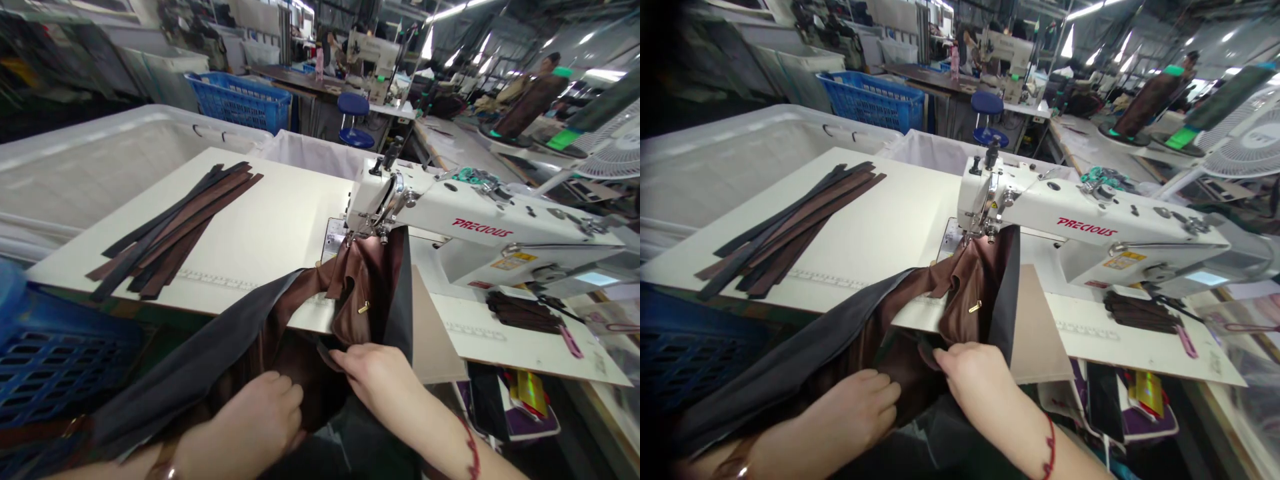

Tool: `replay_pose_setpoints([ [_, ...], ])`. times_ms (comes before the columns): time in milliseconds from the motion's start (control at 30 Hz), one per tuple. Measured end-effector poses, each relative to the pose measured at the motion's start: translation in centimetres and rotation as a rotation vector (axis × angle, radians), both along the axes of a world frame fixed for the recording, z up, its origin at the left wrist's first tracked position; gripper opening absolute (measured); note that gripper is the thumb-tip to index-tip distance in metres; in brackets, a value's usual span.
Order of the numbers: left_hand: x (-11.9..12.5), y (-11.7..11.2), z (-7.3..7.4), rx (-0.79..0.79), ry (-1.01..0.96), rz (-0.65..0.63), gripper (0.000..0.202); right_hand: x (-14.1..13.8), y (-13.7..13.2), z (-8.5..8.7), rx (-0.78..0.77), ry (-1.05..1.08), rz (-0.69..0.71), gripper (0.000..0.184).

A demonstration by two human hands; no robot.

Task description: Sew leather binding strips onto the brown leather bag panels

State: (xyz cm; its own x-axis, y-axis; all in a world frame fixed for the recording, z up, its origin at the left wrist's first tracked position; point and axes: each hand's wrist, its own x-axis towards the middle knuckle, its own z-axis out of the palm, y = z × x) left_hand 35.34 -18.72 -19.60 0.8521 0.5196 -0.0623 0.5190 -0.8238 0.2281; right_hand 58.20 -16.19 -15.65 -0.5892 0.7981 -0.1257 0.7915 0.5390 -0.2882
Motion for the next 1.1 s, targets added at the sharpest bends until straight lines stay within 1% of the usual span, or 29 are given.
replay_pose_setpoints([
  [33,0.1,0.3,0.5,-0.007,-0.003,0.041,0.013,1.4,-0.5,0.7,-0.002,0.088,0.006,0.030],
  [100,0.3,0.9,1.5,-0.037,-0.048,0.119,0.011,3.6,-1.4,1.7,0.020,0.209,0.023,0.033],
  [167,0.2,1.4,2.3,-0.091,-0.153,0.191,0.007,4.8,-2.3,2.0,0.104,0.274,0.024,0.033],
  [233,0.0,2.0,2.7,-0.117,-0.313,0.261,0.010,5.2,-3.1,1.7,0.206,0.320,0.005,0.032],
  [300,-0.2,2.7,2.6,-0.068,-0.452,0.313,0.023,5.1,-3.5,0.9,0.293,0.385,0.009,0.032],
  [333,-0.2,3.0,2.6,-0.023,-0.485,0.318,0.031,4.9,-3.6,0.5,0.326,0.419,0.017,0.031],
  [400,0.0,3.6,2.5,0.048,-0.473,0.259,0.045,4.4,-3.6,-0.3,0.368,0.480,0.032,0.030],
  [433,0.2,3.9,2.5,0.063,-0.454,0.201,0.047,4.2,-3.5,-0.5,0.379,0.501,0.037,0.030],
  [533,1.0,4.5,2.8,0.095,-0.438,-0.018,0.042,3.5,-3.3,-0.9,0.395,0.508,0.026,0.029],
  [600,1.5,4.5,2.9,0.160,-0.413,-0.109,0.039,3.1,-3.7,-0.6,0.407,0.438,-0.014,0.028],
  [633,1.7,4.4,3.0,0.202,-0.379,-0.125,0.039,2.9,-4.1,-0.4,0.425,0.389,-0.053,0.026],
  [700,1.9,4.1,2.8,0.282,-0.295,-0.112,0.039,2.4,-5.3,0.0,0.510,0.311,-0.132,0.024],
  [767,2.0,3.7,2.6,0.336,-0.229,-0.101,0.040,1.7,-6.7,0.3,0.613,0.276,-0.152,0.023],
  [833,2.1,3.3,2.3,0.352,-0.195,-0.107,0.041,0.9,-7.8,0.3,0.655,0.266,-0.105,0.025],
  [900,2.2,3.0,2.1,0.350,-0.188,-0.105,0.041,0.1,-8.2,0.0,0.660,0.282,-0.041,0.031],
  [1000,2.4,2.9,2.1,0.349,-0.175,-0.094,0.041,-1.0,-7.8,-0.8,0.713,0.358,0.027,0.032],
  [1100,2.5,3.0,2.3,0.355,-0.202,-0.086,0.038,-1.4,-7.1,-1.2,0.741,0.421,0.044,0.029],
])
